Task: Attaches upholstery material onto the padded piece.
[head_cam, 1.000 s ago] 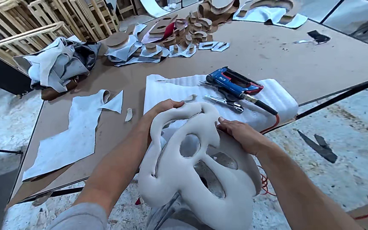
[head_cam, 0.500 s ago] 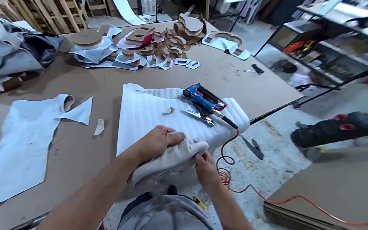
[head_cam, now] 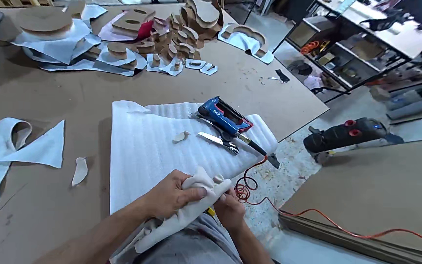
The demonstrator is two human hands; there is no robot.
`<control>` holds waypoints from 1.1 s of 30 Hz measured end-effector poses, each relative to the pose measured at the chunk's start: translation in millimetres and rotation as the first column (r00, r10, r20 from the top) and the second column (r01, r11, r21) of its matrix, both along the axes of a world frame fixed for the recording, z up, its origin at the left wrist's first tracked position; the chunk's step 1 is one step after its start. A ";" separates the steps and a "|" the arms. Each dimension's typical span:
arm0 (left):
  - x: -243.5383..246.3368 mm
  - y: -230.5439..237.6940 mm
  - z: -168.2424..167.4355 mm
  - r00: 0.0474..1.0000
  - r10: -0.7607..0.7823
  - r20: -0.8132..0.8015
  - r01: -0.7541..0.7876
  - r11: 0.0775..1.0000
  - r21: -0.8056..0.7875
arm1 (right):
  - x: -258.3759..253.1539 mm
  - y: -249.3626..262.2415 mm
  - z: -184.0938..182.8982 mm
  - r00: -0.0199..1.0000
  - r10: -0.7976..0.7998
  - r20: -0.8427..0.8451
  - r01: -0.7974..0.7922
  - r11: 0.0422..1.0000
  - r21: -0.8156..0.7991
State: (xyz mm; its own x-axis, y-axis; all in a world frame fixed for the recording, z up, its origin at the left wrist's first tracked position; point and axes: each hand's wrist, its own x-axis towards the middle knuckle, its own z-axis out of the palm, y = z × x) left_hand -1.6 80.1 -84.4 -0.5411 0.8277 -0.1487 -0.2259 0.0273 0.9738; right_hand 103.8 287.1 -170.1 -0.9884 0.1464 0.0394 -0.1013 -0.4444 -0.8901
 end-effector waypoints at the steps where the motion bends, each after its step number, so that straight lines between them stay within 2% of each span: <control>1: 4.2 5.1 -6.9 0.991 0.087 0.101 -0.095 0.993 0.077 | -4.0 0.9 -0.7 1.000 -0.004 0.002 0.004 1.000 0.007; 3: 12.5 14.2 -12.1 0.943 0.211 0.257 -0.249 0.961 0.124 | -7.0 2.0 -2.0 1.000 -0.020 0.017 0.020 1.000 0.021; 5: 18.2 19.8 -11.1 0.905 0.284 0.318 -0.334 0.936 0.113 | -3.8 4.4 -1.6 0.994 -0.105 0.032 0.102 0.992 0.075; 6: 19.6 20.7 -11.0 0.898 0.304 0.317 -0.353 0.929 0.110 | -2.0 6.8 0.1 0.983 -0.184 0.016 0.179 0.970 0.163; 7: 20.4 21.0 -10.6 0.895 0.316 0.316 -0.363 0.926 0.103 | -0.9 8.8 3.2 0.953 -0.303 -0.014 0.293 0.907 0.302; 9: 23.1 21.5 -9.6 0.879 0.336 0.338 -0.381 0.921 0.076 | -3.1 5.4 14.9 0.839 -0.532 -0.117 0.496 0.656 0.569; 10: 24.8 21.5 -9.3 0.869 0.344 0.356 -0.390 0.919 0.063 | -6.7 -0.9 20.9 0.802 -0.569 -0.181 0.535 0.551 0.641; 12: 28.0 22.4 -6.7 0.842 0.367 0.394 -0.407 0.913 0.019 | -14.6 -19.6 27.1 0.788 -0.555 -0.265 0.550 0.441 0.709; 17: 29.3 19.3 -5.7 0.776 0.385 0.500 -0.422 0.905 -0.042 | -24.6 -52.4 42.5 0.776 -0.492 -0.395 0.569 0.275 0.775; 20: 27.1 17.5 -9.6 0.756 0.392 0.524 -0.447 0.894 -0.023 | -28.0 -63.6 53.9 0.802 -0.439 -0.406 0.545 0.259 0.797; 22: 26.0 17.3 -11.7 0.752 0.386 0.534 -0.454 0.891 -0.005 | -31.9 -72.3 64.3 0.822 -0.392 -0.412 0.516 0.209 0.831; 24: 25.5 17.9 -11.9 0.747 0.374 0.549 -0.467 0.884 0.032 | -37.3 -81.6 83.2 0.874 -0.321 -0.365 0.431 0.162 0.888; 25: 27.2 18.3 -10.9 0.752 0.375 0.542 -0.477 0.877 0.054 | -39.4 -80.8 96.7 0.920 -0.261 -0.292 0.346 0.193 0.918; 26: 27.9 18.3 -10.9 0.770 0.379 0.514 -0.484 0.871 0.083 | -44.0 -72.0 112.7 0.972 -0.164 -0.166 0.206 0.273 0.940; 27: 27.6 17.3 -11.8 0.801 0.392 0.452 -0.482 0.870 0.101 | -50.9 -54.7 129.7 0.999 -0.026 0.018 -0.008 0.347 0.938; 28: 26.1 14.3 -13.3 0.840 0.403 0.362 -0.465 0.880 0.100 | -58.9 -33.3 144.2 0.970 0.100 0.219 -0.241 0.344 0.908; 29: 22.9 10.6 -14.0 0.866 0.415 0.277 -0.450 0.890 0.072 | -67.9 -13.7 153.3 0.894 0.189 0.406 -0.445 0.282 0.850; 31: 17.7 6.2 -11.8 0.888 0.448 0.104 -0.447 0.894 -0.034 | -90.7 4.0 161.2 0.640 0.351 0.683 -0.752 0.107 0.650; 32: 16.7 5.5 -11.1 0.888 0.459 0.019 -0.456 0.887 -0.074 | -100.9 0.7 162.1 0.525 0.395 0.754 -0.825 0.020 0.564; 33: 16.2 5.1 -10.8 0.882 0.470 -0.047 -0.472 0.876 -0.100 | -108.7 -5.2 160.9 0.453 0.413 0.790 -0.861 -0.025 0.508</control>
State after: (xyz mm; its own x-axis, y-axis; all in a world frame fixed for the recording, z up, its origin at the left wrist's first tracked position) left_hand 14.6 85.2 -95.2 -0.8668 0.4547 -0.2048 -0.2174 0.0249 0.9758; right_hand -4.9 281.9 -9.2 -0.5652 -0.4476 -0.6930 0.1326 0.7798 -0.6118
